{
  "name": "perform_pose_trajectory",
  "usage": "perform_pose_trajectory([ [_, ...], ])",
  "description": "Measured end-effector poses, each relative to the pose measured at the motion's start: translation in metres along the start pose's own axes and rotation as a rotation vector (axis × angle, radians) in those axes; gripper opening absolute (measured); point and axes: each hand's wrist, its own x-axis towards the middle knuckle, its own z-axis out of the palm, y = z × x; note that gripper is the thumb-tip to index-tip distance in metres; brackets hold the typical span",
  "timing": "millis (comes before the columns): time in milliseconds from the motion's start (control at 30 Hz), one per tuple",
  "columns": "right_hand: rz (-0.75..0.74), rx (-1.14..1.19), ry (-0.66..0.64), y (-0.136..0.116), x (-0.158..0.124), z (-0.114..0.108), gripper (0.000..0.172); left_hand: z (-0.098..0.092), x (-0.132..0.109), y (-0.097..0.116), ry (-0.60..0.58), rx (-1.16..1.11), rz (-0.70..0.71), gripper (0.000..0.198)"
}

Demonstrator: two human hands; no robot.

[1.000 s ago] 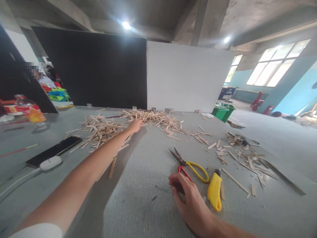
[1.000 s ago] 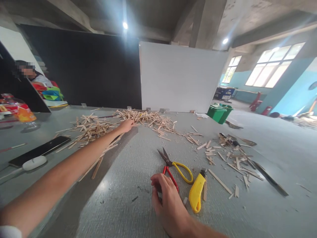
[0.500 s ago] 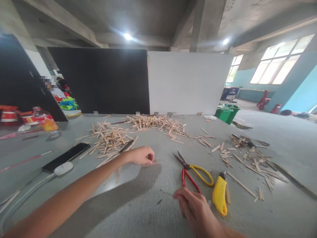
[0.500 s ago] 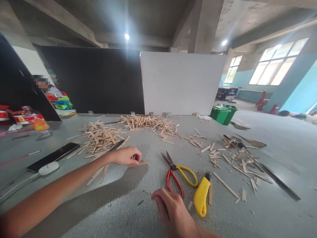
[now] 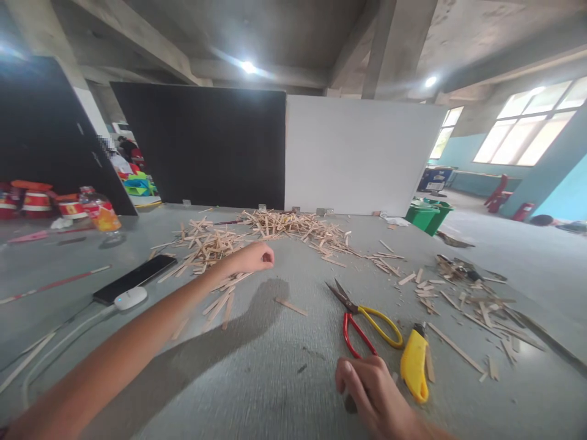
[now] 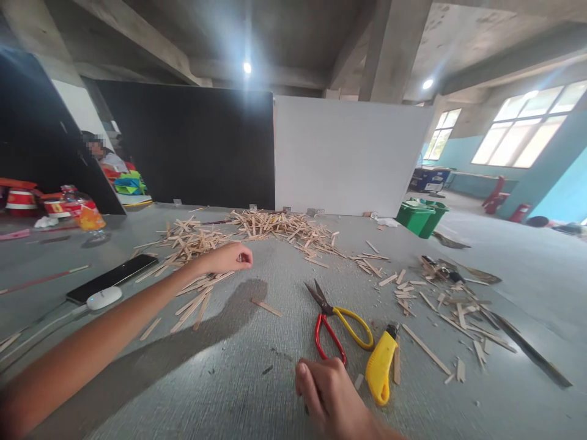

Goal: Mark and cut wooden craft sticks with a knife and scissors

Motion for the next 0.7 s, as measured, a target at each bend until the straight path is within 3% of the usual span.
perform_pose_trajectory([
  [200, 0.016, -0.016, -0.015, -0.010, 0.007, -0.008, 0.060, -0.016, -0.010, -0.022, -0.071, 0.090, -0.238, 0.034],
  [400, 0.049, -0.036, 0.135, -0.013, 0.008, -0.005, 0.038, -0.013, -0.004, -0.038, -0.192, 0.092, -0.358, 0.035],
  [567, -0.048, -0.185, 0.081, -0.004, 0.007, -0.001, 0.061, -0.013, -0.002, -0.049, -0.229, 0.067, -0.375, 0.036],
  [700, -0.052, -0.174, 0.062, -0.005, 0.010, -0.002, 0.061, -0.010, 0.001, -0.055, -0.256, 0.060, -0.379, 0.035],
])
